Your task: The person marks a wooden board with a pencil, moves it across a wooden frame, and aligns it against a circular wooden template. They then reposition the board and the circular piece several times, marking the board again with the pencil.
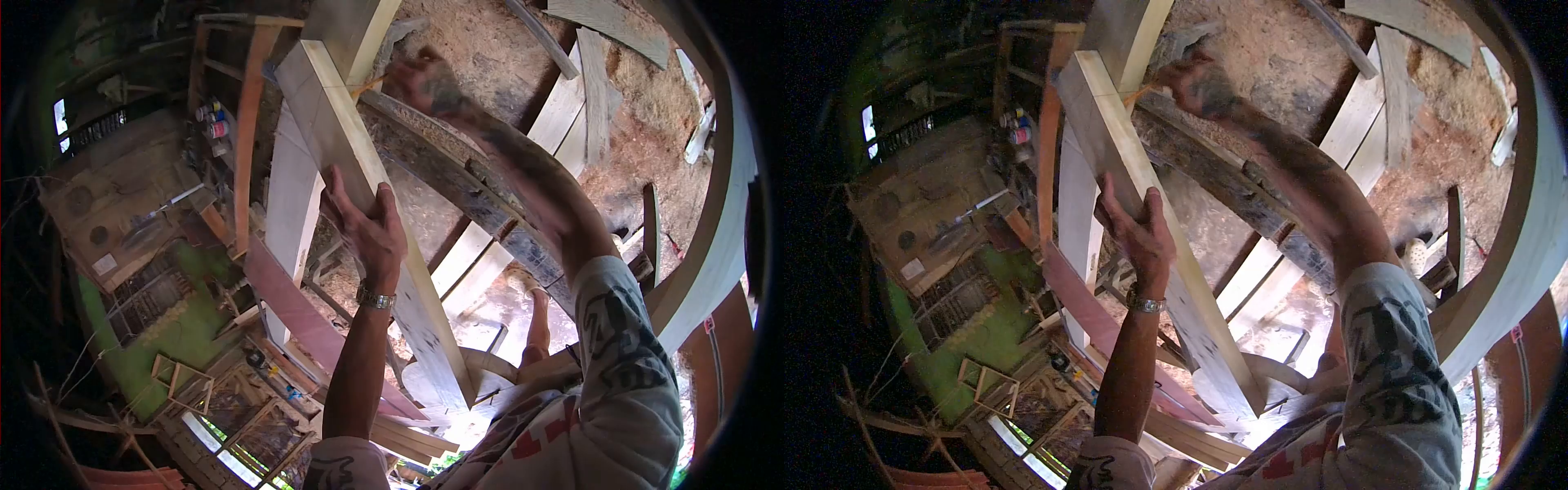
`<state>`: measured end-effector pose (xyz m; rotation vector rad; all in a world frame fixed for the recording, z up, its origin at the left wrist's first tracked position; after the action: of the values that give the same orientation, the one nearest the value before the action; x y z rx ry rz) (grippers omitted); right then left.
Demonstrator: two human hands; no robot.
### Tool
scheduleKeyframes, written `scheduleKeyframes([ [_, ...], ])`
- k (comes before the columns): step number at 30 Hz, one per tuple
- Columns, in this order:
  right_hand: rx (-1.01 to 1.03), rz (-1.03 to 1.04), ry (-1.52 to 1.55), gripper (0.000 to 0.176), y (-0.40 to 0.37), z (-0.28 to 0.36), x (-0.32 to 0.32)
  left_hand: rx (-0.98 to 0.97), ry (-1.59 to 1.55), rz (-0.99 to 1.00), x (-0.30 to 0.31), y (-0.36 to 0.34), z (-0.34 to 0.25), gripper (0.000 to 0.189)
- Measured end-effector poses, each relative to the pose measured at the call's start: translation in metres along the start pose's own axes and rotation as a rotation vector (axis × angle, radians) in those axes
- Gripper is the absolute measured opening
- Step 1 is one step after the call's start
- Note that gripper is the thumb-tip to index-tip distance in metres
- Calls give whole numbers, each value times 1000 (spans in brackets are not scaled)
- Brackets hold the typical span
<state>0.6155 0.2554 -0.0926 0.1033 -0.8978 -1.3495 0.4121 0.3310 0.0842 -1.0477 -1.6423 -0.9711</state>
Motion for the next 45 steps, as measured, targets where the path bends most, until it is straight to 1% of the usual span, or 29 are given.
scheduleKeyframes([
  [1,-97,-7,23,27,-7,-6,1,20,-3,6,1,0,0,73],
  [3,-89,-6,63,25,-23,-10,-2,59,-12,14,2,1,-3,75],
  [5,-83,-9,105,22,-37,-13,-8,51,-13,12,1,0,-4,75],
  [8,-23,89,144,14,-19,18,-3,20,-31,-3,0,0,-1,75],
  [11,109,92,191,18,-11,20,-44,7,-11,-1,0,1,-2,75],
  [12,129,180,142,19,-11,7,-60,7,0,4,0,1,-2,75],
  [13,152,267,95,21,-4,3,-62,-4,6,2,0,1,-3,74],
  [15,242,132,-1,20,1,2,-38,-25,17,-3,0,1,-3,73],
  [18,-36,58,37,17,-2,4,5,10,4,-1,0,0,-1,73],
  [21,-126,-63,67,15,-24,0,1,55,-49,-2,1,0,-4,72],
  [22,-48,-42,96,13,-27,1,-1,63,-44,5,2,0,-6,72],
  [25,-19,40,205,12,-21,13,-12,59,-32,27,4,1,-6,73],
  [26,3,99,218,13,-14,17,-21,46,-34,26,3,1,-4,73],
  [29,69,81,230,12,6,36,-9,11,-22,22,3,2,-4,73],
  [32,44,-24,79,11,0,18,-10,2,-24,13,3,2,-4,73],
  [35,-241,-153,124,12,-19,3,-1,6,-6,10,1,1,-3,74],
  [36,-343,-166,125,14,-23,2,-5,5,9,12,2,1,-2,74],
  [39,-298,-80,252,12,-31,5,-9,28,-1,12,3,1,-5,74],
  [42,-314,-60,179,14,-30,16,-7,38,-21,15,2,0,-3,75],
  [45,-319,36,133,14,-24,17,-8,50,-53,37,4,2,-4,75],
])
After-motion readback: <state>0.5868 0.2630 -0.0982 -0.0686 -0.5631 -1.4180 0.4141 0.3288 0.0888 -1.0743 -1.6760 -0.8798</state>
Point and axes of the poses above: each hand's wrist, its own y-axis towards the middle knuckle, its own x-axis out of the back of the hand, z = x × y, the point moved 2 cm from there along y, towards the middle knuckle, and after that the axes turned 4 degrees about -x, right-handed, at the moved point
